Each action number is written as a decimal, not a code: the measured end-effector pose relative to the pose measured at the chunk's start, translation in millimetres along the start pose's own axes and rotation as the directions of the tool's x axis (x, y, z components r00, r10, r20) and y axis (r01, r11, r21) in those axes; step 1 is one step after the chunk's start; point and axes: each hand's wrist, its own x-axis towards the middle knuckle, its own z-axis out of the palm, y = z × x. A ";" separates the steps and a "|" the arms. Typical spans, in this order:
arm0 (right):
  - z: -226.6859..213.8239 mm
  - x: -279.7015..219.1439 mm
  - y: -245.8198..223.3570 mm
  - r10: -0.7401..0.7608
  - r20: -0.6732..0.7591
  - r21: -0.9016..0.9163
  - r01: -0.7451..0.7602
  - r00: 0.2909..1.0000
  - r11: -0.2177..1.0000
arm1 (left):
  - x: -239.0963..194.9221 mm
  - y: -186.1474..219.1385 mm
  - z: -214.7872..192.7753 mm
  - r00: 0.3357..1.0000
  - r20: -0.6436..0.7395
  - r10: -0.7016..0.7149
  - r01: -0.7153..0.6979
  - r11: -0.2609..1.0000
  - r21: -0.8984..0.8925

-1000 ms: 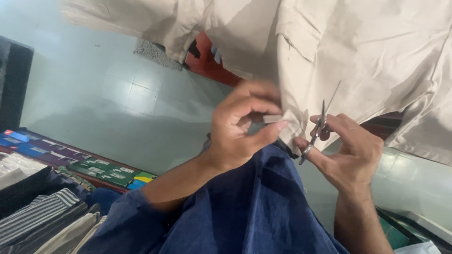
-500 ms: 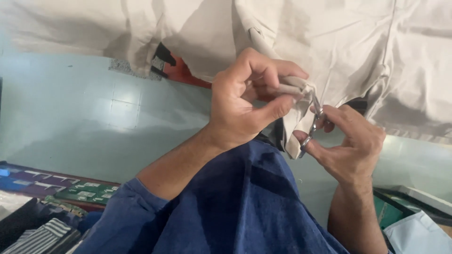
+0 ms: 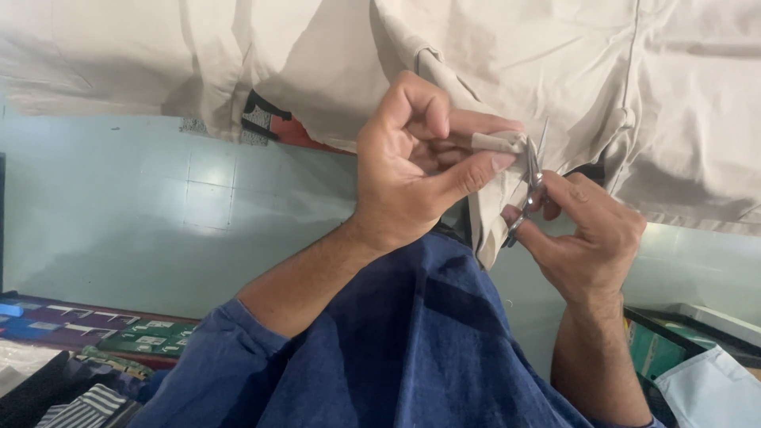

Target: The person uses scissors to cut loose threads and excess fabric from the hem and pocket areas of a pair of beige cargo shorts. The person holds the shorts steady with one hand while snipping the threads with the other.

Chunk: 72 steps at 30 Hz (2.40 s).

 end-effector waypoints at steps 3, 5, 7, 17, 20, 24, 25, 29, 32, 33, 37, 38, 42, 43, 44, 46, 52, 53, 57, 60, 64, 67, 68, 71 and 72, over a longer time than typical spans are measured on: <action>0.3 0.9 -0.2 0.001 0.002 0.012 -0.001 1.000 1.000 | 2.2 -2.3 -1.3 1.000 0.009 0.008 -0.007 1.000 -0.012; 1.6 0.3 2.2 -0.016 -0.004 -0.007 0.016 1.000 1.000 | 2.4 -0.3 -0.1 1.000 0.002 -0.004 0.004 1.000 -0.013; 1.9 -0.3 2.8 -0.029 -0.009 -0.027 0.029 1.000 0.999 | 2.3 0.7 0.6 1.000 -0.005 -0.019 0.019 1.000 -0.015; 1.2 -4.0 7.0 0.025 -0.044 0.010 -0.025 0.999 1.000 | 3.2 0.9 0.3 0.999 -0.032 -0.038 0.037 0.999 -0.025; -0.1 -2.5 2.0 0.002 -0.038 0.083 0.002 0.999 0.997 | 2.7 0.0 -1.7 0.999 -0.037 -0.036 0.034 0.999 -0.042; 0.6 -3.3 3.2 -0.060 -0.023 -0.001 0.060 0.998 0.998 | 2.8 -0.7 -3.2 1.000 -0.022 -0.020 0.019 0.999 -0.027; 0.5 -2.5 1.9 -0.060 -0.024 -0.001 0.060 0.998 0.998 | 2.4 -1.3 -3.5 1.000 -0.021 -0.020 0.019 0.999 -0.027; 0.0 -1.9 -1.8 -0.051 -0.016 -0.011 0.051 0.999 0.999 | 1.0 -2.1 -2.8 0.999 -0.028 -0.026 0.024 0.998 -0.056; 0.7 -1.6 -2.0 -0.051 -0.020 -0.020 0.051 0.998 0.999 | 1.2 -0.7 -3.0 1.000 -0.022 -0.019 0.018 0.999 -0.041; 0.7 -1.7 -2.1 -0.054 -0.021 -0.032 0.054 0.998 0.998 | 1.1 -0.3 -3.1 1.000 -0.017 -0.015 0.015 0.999 -0.037; 1.4 -3.1 0.5 -0.073 -0.031 -0.056 0.071 0.997 0.996 | 0.3 -0.9 -3.1 0.999 -0.025 -0.036 0.035 0.998 -0.046; 1.2 -2.9 0.3 -0.077 -0.032 -0.063 0.075 0.997 0.995 | 0.2 -1.5 -3.2 0.999 -0.026 -0.036 0.035 0.998 -0.053; 1.7 -4.1 0.6 -0.101 -0.050 -0.081 0.097 0.994 0.992 | 0.1 -2.2 -4.1 1.000 -0.023 -0.021 0.020 0.998 -0.057; 1.5 -3.5 0.7 -0.102 -0.051 -0.080 0.097 0.994 0.992 | 0.0 -1.9 -4.1 1.000 -0.022 -0.021 0.019 0.998 -0.056; 1.3 -3.0 0.8 -0.125 -0.053 -0.100 0.119 0.991 0.988 | 0.1 -1.7 -4.3 1.000 -0.018 -0.022 0.021 0.998 -0.059; 0.7 -2.7 1.0 -0.148 -0.055 -0.119 0.141 0.987 0.983 | 0.6 -1.1 -4.0 1.000 -0.014 -0.025 0.024 0.998 -0.061; 0.3 -2.1 0.7 -0.163 -0.057 -0.141 0.153 0.985 0.978 | 2.3 -1.8 -3.6 1.000 -0.003 0.009 -0.009 1.000 -0.016; 0.3 -1.8 0.5 -0.158 -0.056 -0.147 0.148 0.986 0.978 | 2.6 -1.7 -3.3 1.000 -0.009 0.002 -0.002 1.000 -0.019; 1.3 -1.6 2.0 -0.196 -0.073 -0.157 0.183 0.978 0.970 | 3.5 -1.6 -2.2 1.000 -0.025 -0.010 0.009 1.000 -0.013; 0.6 0.1 1.2 -0.237 -0.085 -0.162 0.221 0.968 0.962 | 4.3 -1.3 -2.1 1.000 -0.022 -0.002 0.002 1.000 -0.021; -1.6 -4.7 1.1 -0.137 -0.077 -0.167 0.123 0.988 0.978 | 5.0 0.2 -1.1 1.000 -0.030 -0.001 0.001 1.000 -0.006; -3.9 -12.4 7.3 0.027 -0.126 -0.094 -0.039 0.992 0.995 | 5.1 0.3 -2.1 1.000 -0.019 0.006 -0.007 1.000 -0.028; -4.9 -13.8 7.9 0.050 -0.152 -0.037 -0.057 0.987 0.998 | 4.9 0.6 -1.8 1.000 -0.028 -0.010 0.009 0.999 -0.037; -7.7 -13.4 4.3 0.067 -0.161 0.029 -0.063 0.985 0.998 | 3.4 -1.4 -2.9 0.999 -0.031 -0.012 0.010 0.999 -0.044; -8.8 -11.9 2.4 0.056 -0.145 0.038 -0.051 0.988 0.998 | 3.3 -2.6 -3.5 1.000 -0.026 0.004 -0.005 0.999 -0.040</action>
